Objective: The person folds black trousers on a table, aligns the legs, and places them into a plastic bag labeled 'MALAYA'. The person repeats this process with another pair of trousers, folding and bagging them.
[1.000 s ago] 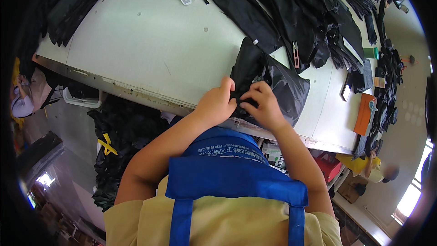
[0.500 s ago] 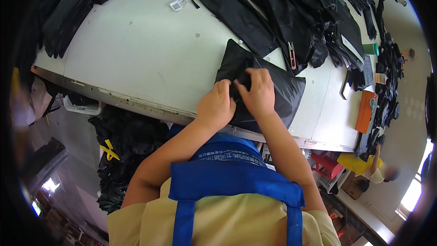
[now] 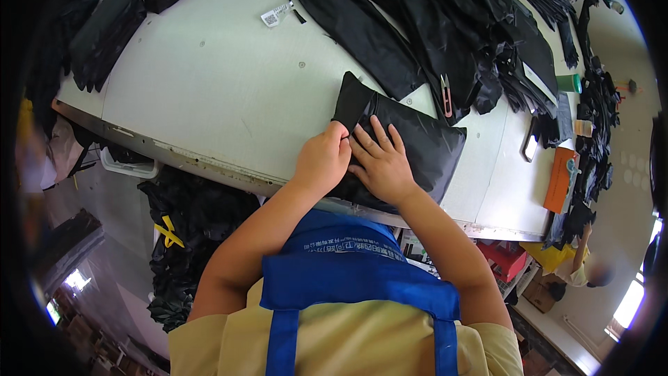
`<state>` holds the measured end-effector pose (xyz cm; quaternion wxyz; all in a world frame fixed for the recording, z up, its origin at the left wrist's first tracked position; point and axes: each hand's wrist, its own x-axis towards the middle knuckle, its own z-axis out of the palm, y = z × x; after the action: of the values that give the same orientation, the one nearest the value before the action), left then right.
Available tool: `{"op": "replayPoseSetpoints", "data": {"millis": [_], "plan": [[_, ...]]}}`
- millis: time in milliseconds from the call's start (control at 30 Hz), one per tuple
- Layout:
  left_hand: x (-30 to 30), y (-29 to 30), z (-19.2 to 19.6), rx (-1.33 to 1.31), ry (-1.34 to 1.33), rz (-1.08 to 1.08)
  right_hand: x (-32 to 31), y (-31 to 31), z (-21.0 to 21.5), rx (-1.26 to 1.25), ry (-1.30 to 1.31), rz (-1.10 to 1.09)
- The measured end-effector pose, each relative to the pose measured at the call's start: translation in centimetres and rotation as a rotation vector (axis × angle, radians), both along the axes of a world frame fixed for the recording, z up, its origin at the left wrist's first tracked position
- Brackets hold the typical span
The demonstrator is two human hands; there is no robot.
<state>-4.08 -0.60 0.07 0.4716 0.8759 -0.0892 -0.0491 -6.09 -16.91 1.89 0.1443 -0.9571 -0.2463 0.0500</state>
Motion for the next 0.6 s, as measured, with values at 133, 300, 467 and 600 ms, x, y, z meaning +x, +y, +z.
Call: {"op": "replayPoseSetpoints", "data": {"millis": [133, 300, 467, 600], "plan": [[-0.7, -2.9, -1.0, 0.061, 0.067, -0.107, 0.4, -0.1, -3.3, -0.100, 0.076, -0.017], [-0.2, -4.0, -2.5, -0.117, 0.088, -0.040, 1.5, -2.4, -4.4, 0.373, 0.158, -0.080], [0.3, -3.5, -3.1, 0.002, 0.197, -0.070, 1.2, -2.0, 0.3, 1.009, 0.060, -0.608], [1.0, -3.6, -2.8, 0.046, 0.279, -0.092, -4.3, 0.2, 1.7, 0.271, -0.080, 0.319]]}}
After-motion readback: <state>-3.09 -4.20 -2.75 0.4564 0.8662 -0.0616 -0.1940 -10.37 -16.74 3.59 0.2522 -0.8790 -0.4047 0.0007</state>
